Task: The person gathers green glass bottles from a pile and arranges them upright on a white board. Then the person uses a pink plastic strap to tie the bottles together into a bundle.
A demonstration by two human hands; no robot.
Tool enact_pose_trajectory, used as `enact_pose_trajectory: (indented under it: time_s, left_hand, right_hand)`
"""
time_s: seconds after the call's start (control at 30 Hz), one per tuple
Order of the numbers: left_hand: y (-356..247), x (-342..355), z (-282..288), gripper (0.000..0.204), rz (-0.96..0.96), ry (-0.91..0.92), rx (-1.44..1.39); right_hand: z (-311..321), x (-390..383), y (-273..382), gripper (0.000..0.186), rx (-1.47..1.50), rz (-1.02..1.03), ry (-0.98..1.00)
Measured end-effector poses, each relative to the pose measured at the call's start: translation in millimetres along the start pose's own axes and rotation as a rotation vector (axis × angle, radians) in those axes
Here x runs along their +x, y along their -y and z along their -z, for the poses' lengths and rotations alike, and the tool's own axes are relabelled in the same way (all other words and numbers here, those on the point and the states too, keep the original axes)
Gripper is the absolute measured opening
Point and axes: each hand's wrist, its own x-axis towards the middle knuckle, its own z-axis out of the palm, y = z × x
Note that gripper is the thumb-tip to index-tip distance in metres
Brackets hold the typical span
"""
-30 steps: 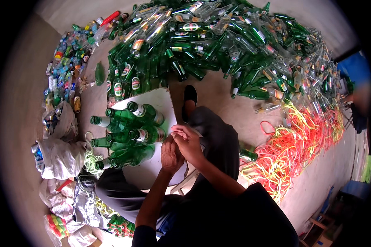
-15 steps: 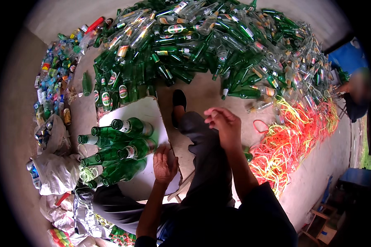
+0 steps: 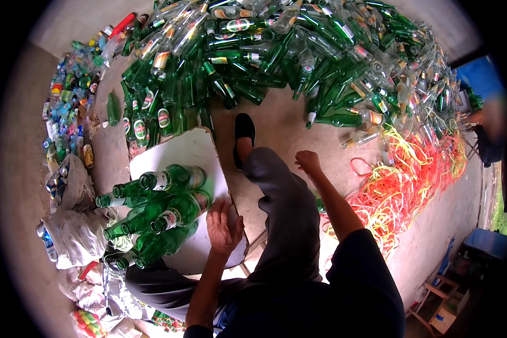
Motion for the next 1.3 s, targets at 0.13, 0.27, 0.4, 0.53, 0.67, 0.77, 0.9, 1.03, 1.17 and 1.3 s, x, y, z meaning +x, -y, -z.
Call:
enact_pose_trajectory:
  time_s: [0.13, 0.27, 0.4, 0.53, 0.67, 0.77, 0.9, 1.03, 1.17, 1.3]
  left_hand:
    - [-2.8, 3.6, 0.6, 0.06, 0.003, 0.007, -0.005]
    - [-2.3, 1.6, -0.9, 0.059, 0.021, 0.011, 0.015]
    - [-3.2, 4.7, -0.6, 0.059, 0.016, 0.004, 0.027]
    - [1.3, -0.1, -5.0, 0.062, 0.031, 0.023, 0.01]
    - [0.4, -3.3, -4.7, 0.063, 0.069, 0.042, 0.026]
    - [2.9, -2.3, -6.7, 0.062, 0.074, 0.052, 0.004]
    - [2.3, -5.8, -7.0, 0.062, 0.08, 0.043, 0.043]
    - [2.6, -2.7, -6.7, 0.062, 0.065, 0.046, 0.039]
    - [-3.1, 3.2, -1.4, 0.058, 0.079, 0.057, 0.023]
    - [-2.8, 3.0, -3.5, 0.06, 0.073, 0.037, 0.013]
  right_hand:
    - [18.2, 59.4, -24.6, 0.042, -0.464, 0.185, -0.16]
    - [27.9, 94.8, -12.9, 0.054, -0.562, 0.238, -0.274]
    - [32.5, 117.1, 7.5, 0.06, -0.593, 0.157, -0.299]
    - [40.3, 150.4, 5.7, 0.062, -0.575, 0.085, -0.241]
    - [34.4, 180.2, -7.2, 0.069, -0.598, 0.147, -0.229]
    - [46.0, 211.0, -38.6, 0.067, -0.46, 0.124, -0.266]
    - [30.7, 203.6, -17.1, 0.068, -0.498, 0.074, -0.146]
    - [15.9, 175.4, -15.0, 0.061, -0.6, 0.165, -0.228]
    - [-15.5, 109.8, -18.0, 0.049, -0.654, 0.236, -0.233]
    - [-46.3, 34.2, -45.6, 0.026, -0.651, 0.192, -0.228]
